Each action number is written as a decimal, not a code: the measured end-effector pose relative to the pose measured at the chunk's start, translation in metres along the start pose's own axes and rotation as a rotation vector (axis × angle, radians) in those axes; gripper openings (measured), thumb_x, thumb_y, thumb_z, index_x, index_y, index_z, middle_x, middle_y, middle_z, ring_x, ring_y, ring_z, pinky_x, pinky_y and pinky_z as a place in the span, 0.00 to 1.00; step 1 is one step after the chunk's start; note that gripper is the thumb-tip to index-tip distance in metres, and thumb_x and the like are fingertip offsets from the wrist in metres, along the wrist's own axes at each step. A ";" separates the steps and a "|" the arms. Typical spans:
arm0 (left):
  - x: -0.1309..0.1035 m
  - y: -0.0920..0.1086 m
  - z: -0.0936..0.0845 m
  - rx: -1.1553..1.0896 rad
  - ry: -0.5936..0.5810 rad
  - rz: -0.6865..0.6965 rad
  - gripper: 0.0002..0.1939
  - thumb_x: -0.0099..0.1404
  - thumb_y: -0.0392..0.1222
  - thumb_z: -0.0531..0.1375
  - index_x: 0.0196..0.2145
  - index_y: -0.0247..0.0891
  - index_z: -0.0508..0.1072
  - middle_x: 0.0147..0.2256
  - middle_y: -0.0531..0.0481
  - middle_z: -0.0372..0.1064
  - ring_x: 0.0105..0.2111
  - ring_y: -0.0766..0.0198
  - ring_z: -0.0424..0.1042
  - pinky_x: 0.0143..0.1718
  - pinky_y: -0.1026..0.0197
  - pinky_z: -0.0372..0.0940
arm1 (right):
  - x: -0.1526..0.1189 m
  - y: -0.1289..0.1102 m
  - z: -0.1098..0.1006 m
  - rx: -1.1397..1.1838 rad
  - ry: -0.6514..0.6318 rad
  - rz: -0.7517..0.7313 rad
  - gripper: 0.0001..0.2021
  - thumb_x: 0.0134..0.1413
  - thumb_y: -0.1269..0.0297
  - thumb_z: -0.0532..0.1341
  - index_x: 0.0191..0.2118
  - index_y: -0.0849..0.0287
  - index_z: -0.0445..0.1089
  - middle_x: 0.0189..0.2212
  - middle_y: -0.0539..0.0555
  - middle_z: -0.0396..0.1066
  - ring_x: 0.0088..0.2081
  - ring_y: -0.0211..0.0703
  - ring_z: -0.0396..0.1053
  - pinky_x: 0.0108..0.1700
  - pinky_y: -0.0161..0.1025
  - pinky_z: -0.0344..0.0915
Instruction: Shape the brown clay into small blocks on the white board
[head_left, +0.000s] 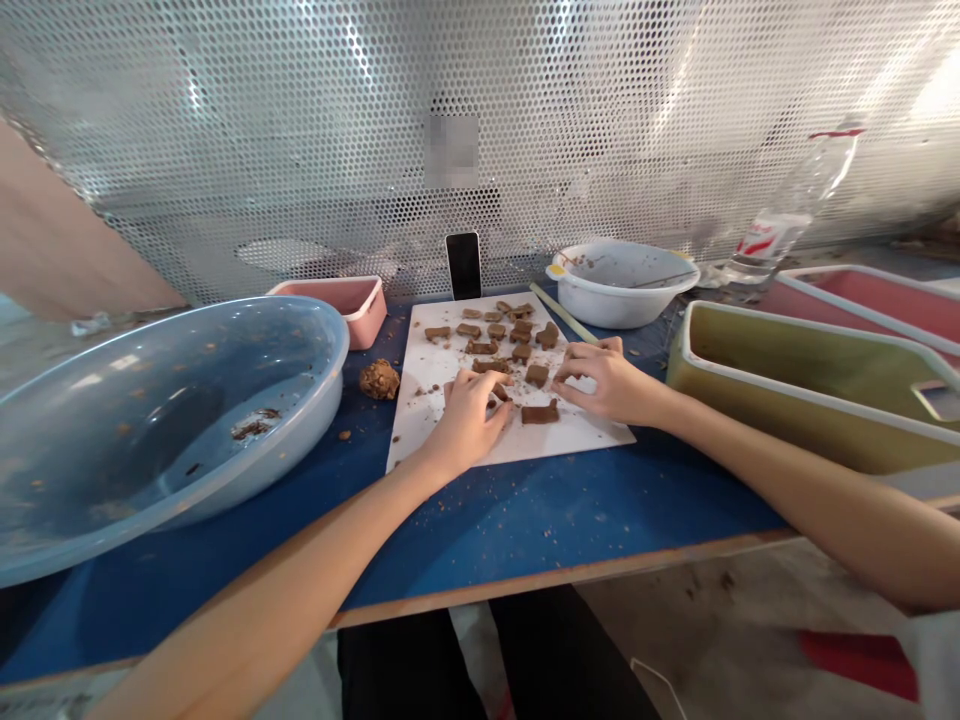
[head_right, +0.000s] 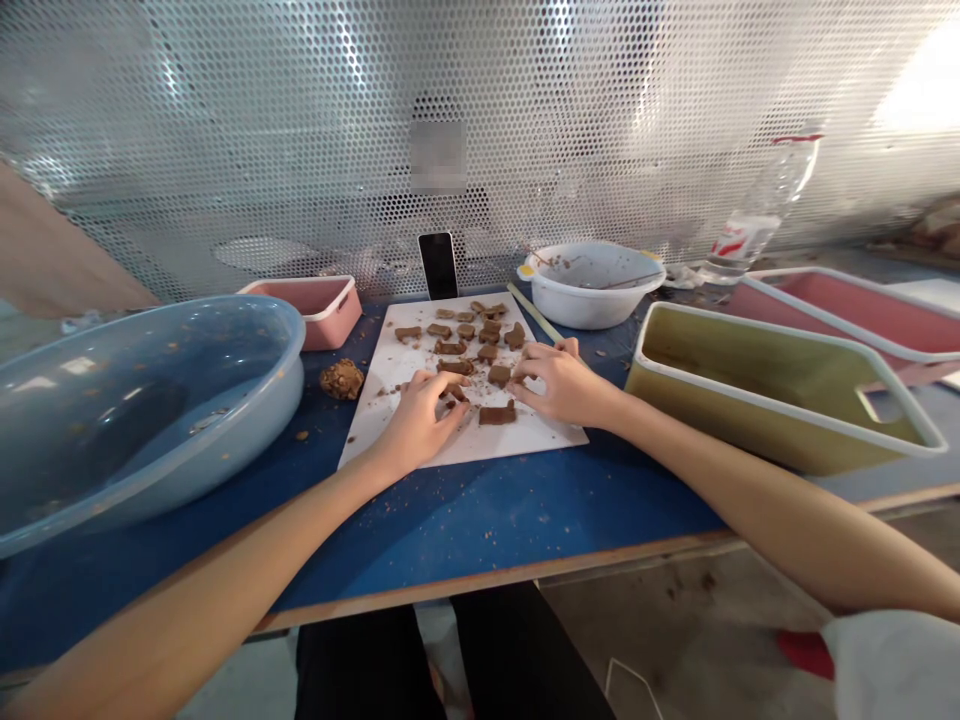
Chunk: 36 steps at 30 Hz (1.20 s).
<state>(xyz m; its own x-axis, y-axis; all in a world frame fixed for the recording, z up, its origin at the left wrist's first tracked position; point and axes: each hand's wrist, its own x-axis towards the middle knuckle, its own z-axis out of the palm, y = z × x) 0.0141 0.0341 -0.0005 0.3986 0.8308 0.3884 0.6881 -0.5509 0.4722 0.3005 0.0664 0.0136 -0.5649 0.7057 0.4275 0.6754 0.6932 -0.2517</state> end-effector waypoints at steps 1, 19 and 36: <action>0.000 0.000 0.000 -0.002 -0.001 0.002 0.13 0.75 0.36 0.65 0.56 0.43 0.76 0.42 0.45 0.77 0.55 0.45 0.74 0.56 0.42 0.69 | 0.000 -0.001 0.001 -0.010 0.016 0.039 0.21 0.75 0.47 0.61 0.36 0.55 0.80 0.40 0.57 0.78 0.42 0.51 0.76 0.52 0.53 0.56; -0.001 0.000 0.000 -0.001 0.006 -0.004 0.12 0.76 0.39 0.65 0.56 0.43 0.76 0.41 0.46 0.76 0.54 0.45 0.74 0.57 0.42 0.69 | -0.002 -0.007 0.003 0.018 -0.007 0.051 0.13 0.71 0.53 0.65 0.38 0.53 0.83 0.39 0.56 0.80 0.42 0.51 0.78 0.49 0.50 0.58; 0.000 0.002 -0.002 -0.019 -0.008 -0.026 0.12 0.75 0.36 0.65 0.55 0.43 0.76 0.41 0.46 0.76 0.55 0.44 0.74 0.57 0.41 0.69 | -0.003 -0.001 0.000 0.027 -0.073 -0.045 0.08 0.69 0.58 0.67 0.44 0.51 0.85 0.45 0.56 0.79 0.47 0.52 0.77 0.54 0.51 0.60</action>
<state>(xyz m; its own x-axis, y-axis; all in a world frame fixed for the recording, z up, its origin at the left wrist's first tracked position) 0.0142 0.0330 0.0019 0.3856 0.8454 0.3697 0.6868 -0.5305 0.4969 0.3013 0.0631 0.0125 -0.6283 0.6818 0.3747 0.6362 0.7275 -0.2570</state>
